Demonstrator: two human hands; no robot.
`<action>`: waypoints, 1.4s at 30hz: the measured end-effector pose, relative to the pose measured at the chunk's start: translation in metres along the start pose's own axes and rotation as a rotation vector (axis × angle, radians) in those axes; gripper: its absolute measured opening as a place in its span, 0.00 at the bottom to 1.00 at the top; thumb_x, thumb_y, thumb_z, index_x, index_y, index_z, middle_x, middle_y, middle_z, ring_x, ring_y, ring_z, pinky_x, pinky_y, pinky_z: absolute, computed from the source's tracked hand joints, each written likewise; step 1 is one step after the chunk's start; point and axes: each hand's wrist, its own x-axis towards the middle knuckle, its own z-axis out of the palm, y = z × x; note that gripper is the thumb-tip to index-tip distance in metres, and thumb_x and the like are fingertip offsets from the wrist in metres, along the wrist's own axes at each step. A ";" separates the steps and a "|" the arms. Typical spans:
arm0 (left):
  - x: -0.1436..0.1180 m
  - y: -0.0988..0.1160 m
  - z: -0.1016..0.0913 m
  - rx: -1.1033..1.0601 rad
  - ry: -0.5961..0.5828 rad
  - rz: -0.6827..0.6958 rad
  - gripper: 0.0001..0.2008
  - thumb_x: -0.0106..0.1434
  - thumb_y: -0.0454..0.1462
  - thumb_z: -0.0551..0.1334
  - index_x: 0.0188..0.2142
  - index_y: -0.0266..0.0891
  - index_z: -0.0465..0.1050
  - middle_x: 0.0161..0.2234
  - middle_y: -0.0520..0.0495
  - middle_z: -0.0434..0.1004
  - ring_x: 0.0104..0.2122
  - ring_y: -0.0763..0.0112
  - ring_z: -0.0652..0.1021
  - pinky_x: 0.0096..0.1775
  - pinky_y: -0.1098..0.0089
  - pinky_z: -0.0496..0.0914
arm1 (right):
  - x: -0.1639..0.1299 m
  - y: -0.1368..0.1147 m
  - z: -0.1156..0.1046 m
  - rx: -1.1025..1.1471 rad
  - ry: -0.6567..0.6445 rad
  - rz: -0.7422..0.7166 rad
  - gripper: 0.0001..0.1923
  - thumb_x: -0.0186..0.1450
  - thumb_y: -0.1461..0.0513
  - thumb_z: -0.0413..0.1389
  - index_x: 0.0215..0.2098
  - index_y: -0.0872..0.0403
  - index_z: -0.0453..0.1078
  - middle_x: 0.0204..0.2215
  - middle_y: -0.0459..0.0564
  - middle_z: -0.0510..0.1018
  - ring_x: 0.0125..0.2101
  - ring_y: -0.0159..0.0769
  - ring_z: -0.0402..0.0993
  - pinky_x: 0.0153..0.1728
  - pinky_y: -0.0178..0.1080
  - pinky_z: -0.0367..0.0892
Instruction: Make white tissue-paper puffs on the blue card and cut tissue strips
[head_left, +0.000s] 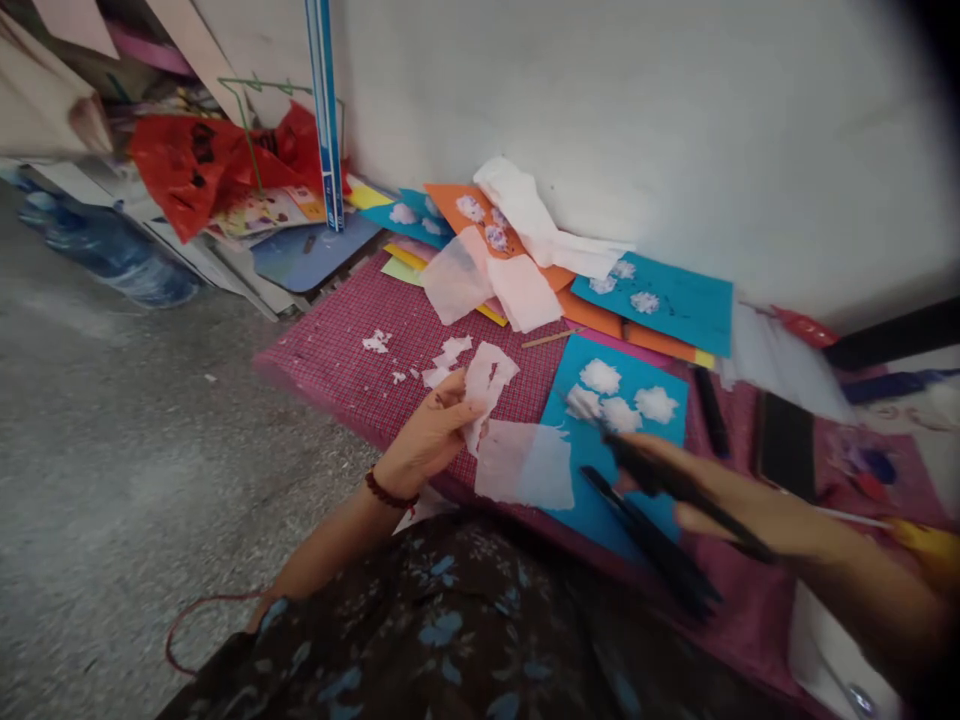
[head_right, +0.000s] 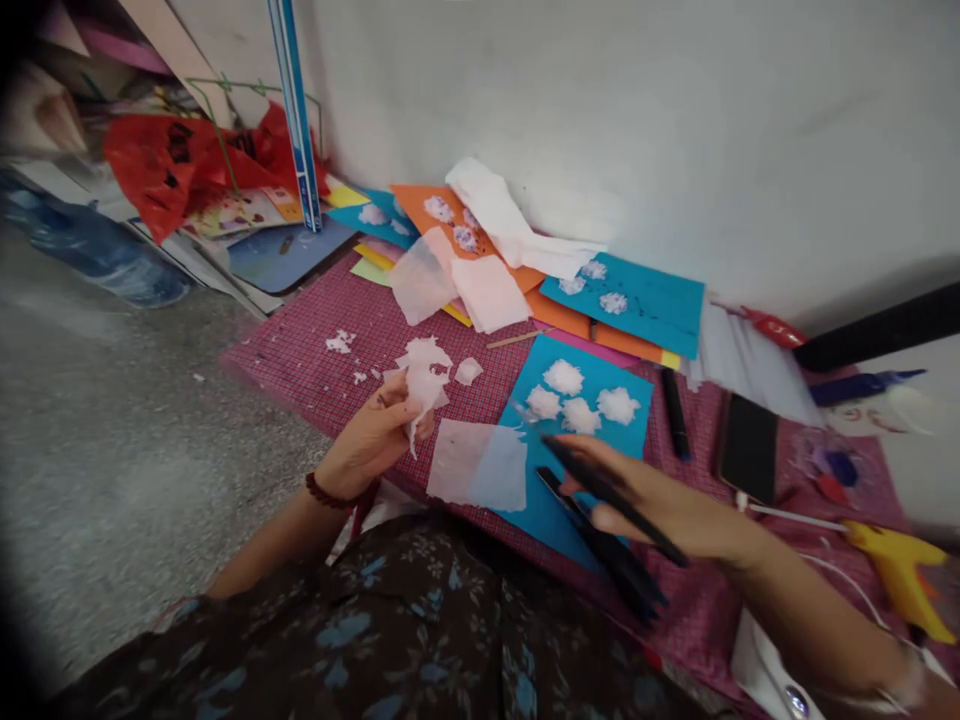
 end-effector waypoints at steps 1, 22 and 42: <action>-0.001 0.001 -0.001 0.021 -0.005 0.005 0.14 0.52 0.36 0.73 0.39 0.41 0.78 0.28 0.54 0.75 0.23 0.80 0.70 0.27 0.76 0.65 | 0.013 -0.011 0.007 0.083 -0.087 -0.040 0.40 0.63 0.43 0.57 0.69 0.44 0.54 0.49 0.58 0.76 0.48 0.51 0.75 0.47 0.48 0.71; -0.003 0.025 -0.038 0.219 0.081 -0.027 0.40 0.51 0.33 0.71 0.63 0.40 0.61 0.32 0.54 0.78 0.26 0.80 0.75 0.31 0.77 0.67 | 0.118 -0.069 0.039 0.239 -0.171 -0.063 0.29 0.66 0.40 0.53 0.47 0.57 0.65 0.31 0.47 0.70 0.24 0.28 0.68 0.25 0.33 0.63; 0.009 0.024 -0.060 -0.024 0.213 0.085 0.12 0.49 0.35 0.74 0.30 0.36 0.74 0.27 0.55 0.77 0.26 0.80 0.75 0.32 0.76 0.69 | 0.135 -0.069 0.016 0.097 -0.405 -0.131 0.33 0.67 0.40 0.50 0.55 0.58 0.61 0.38 0.53 0.69 0.36 0.36 0.65 0.37 0.39 0.64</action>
